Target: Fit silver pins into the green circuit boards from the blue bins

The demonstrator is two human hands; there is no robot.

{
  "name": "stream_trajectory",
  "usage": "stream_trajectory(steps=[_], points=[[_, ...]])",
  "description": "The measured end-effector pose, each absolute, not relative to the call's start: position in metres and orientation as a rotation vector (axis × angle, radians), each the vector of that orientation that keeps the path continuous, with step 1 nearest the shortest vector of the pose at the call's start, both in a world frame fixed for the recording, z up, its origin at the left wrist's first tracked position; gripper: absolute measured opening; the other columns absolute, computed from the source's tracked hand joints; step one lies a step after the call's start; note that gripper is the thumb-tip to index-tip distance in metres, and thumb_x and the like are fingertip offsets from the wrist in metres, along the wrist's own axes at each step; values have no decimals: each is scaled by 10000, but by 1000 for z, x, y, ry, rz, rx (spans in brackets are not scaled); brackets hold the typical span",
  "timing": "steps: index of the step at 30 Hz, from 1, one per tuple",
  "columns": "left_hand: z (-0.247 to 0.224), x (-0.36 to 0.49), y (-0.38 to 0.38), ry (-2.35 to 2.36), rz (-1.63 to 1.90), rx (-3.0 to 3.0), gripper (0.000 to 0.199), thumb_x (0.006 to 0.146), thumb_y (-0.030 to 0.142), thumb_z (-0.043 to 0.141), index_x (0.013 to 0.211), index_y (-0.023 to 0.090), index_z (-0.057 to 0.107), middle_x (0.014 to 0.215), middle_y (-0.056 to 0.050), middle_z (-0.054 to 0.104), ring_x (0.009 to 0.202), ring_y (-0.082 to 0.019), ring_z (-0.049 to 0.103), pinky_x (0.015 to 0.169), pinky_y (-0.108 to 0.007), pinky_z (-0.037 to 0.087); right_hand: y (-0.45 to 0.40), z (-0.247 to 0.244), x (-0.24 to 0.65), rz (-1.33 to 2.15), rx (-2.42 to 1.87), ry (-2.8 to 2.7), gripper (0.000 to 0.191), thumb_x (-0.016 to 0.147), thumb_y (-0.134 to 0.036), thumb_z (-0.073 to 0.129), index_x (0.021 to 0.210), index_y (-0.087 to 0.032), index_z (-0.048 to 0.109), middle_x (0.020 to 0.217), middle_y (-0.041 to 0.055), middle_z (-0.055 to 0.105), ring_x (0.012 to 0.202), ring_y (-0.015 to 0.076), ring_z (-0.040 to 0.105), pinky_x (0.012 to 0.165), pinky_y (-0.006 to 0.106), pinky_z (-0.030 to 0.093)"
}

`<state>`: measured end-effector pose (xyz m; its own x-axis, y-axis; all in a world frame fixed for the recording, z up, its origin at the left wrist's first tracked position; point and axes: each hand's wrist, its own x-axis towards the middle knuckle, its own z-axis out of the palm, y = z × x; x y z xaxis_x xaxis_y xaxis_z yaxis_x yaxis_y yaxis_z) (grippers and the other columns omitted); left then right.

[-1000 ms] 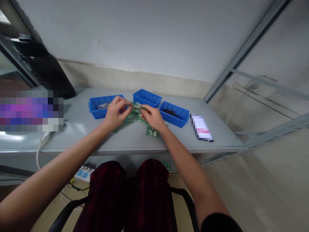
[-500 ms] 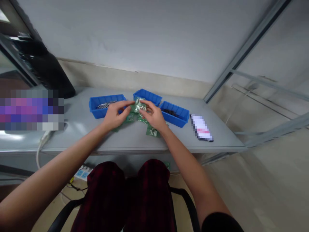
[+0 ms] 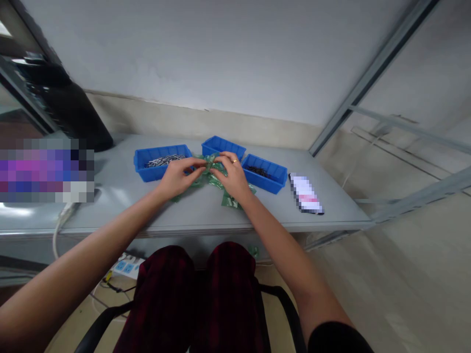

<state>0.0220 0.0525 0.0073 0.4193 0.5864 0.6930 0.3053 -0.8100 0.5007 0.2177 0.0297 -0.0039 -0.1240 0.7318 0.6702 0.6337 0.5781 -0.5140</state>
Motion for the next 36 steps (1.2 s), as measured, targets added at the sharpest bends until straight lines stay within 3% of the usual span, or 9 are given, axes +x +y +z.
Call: stream_trajectory(steps=[2,7,13,21,25,30,33,36], points=[[8,21,52,762,1336,2416,205,910,232,566,1044,177,711,1015,-62,752,862,-168,693,764,-288,553,28,-4,217,104,-1112,-1852,265,865,-413,639,1068,-243,637,1240,118,550,1186,279,550,926,455,535],[6,21,52,686,1296,2561,222,941,219,533,1094,204,693,1037,-63,740,960,-184,682,865,-333,534,24,-4,212,354,-1060,-1889,454,837,-490,658,1219,-260,580,1151,97,638,1018,253,645,819,419,579],[7,21,51,610,1186,2615,311,947,181,457,1179,163,664,1124,-108,686,1026,-205,649,909,-356,516,25,-4,213,374,-1067,-1798,295,879,-427,596,1101,-233,620,1001,62,710,908,215,676,795,381,572],[6,19,53,594,986,2694,437,923,127,416,1326,203,569,1203,-100,632,1101,-220,602,948,-389,497,24,-2,214,313,-1050,-1816,301,854,-401,614,1093,-219,624,1052,67,708,883,197,662,758,344,570],[6,20,53,711,1156,2611,312,928,172,458,1202,186,606,1109,-98,636,968,-201,616,852,-356,522,23,1,215,268,-1077,-1783,223,892,-352,549,1053,-223,634,1014,58,719,846,188,657,756,343,557],[6,20,56,861,1300,2464,313,926,252,543,1234,199,559,1064,-78,645,821,-159,611,717,-287,506,20,4,217,261,-1072,-1791,195,889,-336,547,1030,-234,635,1003,49,718,858,197,648,766,353,541],[6,21,57,868,1202,2511,154,939,287,536,1011,194,636,833,-29,669,693,-147,592,644,-265,463,19,4,217,261,-1100,-1812,184,885,-323,537,1012,-234,636,964,43,716,826,195,636,748,351,530],[7,20,56,891,1215,2525,145,929,300,552,899,189,641,720,-6,649,608,-136,567,602,-256,427,20,4,217,238,-1122,-1809,180,880,-320,539,1003,-234,637,942,39,712,781,184,619,723,338,516]])
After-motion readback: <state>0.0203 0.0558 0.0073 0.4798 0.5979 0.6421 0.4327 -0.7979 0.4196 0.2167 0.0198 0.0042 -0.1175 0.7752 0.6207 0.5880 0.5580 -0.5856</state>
